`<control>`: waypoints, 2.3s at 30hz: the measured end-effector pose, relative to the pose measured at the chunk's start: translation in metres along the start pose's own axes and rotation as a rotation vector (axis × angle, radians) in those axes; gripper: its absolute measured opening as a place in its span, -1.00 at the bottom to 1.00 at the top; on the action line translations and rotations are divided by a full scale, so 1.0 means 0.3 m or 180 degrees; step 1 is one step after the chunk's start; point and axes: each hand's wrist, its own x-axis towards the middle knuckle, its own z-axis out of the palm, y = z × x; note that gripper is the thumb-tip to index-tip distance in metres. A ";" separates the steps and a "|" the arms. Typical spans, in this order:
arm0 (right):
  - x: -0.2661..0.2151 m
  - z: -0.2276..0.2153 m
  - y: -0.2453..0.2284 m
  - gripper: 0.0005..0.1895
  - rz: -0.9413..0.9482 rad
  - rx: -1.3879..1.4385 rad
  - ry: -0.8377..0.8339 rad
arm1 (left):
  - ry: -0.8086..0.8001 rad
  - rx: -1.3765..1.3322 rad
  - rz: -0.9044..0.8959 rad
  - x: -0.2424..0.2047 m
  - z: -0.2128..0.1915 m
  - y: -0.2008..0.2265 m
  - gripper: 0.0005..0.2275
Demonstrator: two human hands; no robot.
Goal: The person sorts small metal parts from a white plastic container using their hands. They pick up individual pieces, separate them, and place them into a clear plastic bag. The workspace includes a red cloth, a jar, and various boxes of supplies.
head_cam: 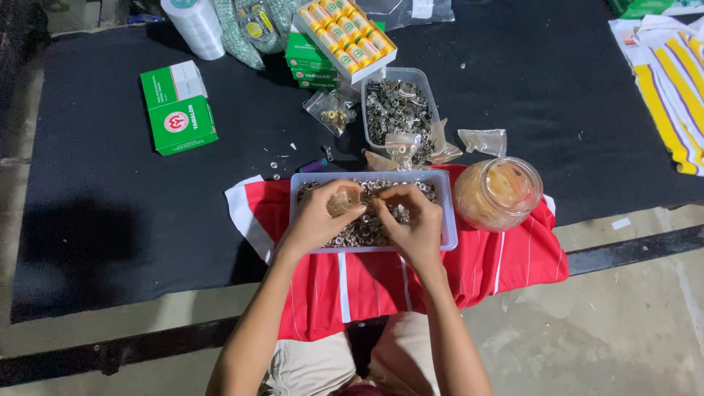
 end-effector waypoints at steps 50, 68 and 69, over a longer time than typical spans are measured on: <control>0.038 -0.121 -0.006 -0.70 0.0376 -0.1712 -0.0925 | 0.0546 0.1027 -0.0426 -0.069 0.026 0.078 -0.79; 0.038 -0.167 0.034 -0.67 0.0387 -0.1687 -0.1281 | 0.0799 0.1029 -0.0538 -0.140 0.099 0.125 -0.77; 0.047 -0.160 0.040 -0.68 0.0344 -0.1650 -0.1319 | 0.0855 0.1070 -0.0507 -0.130 0.095 0.123 -0.76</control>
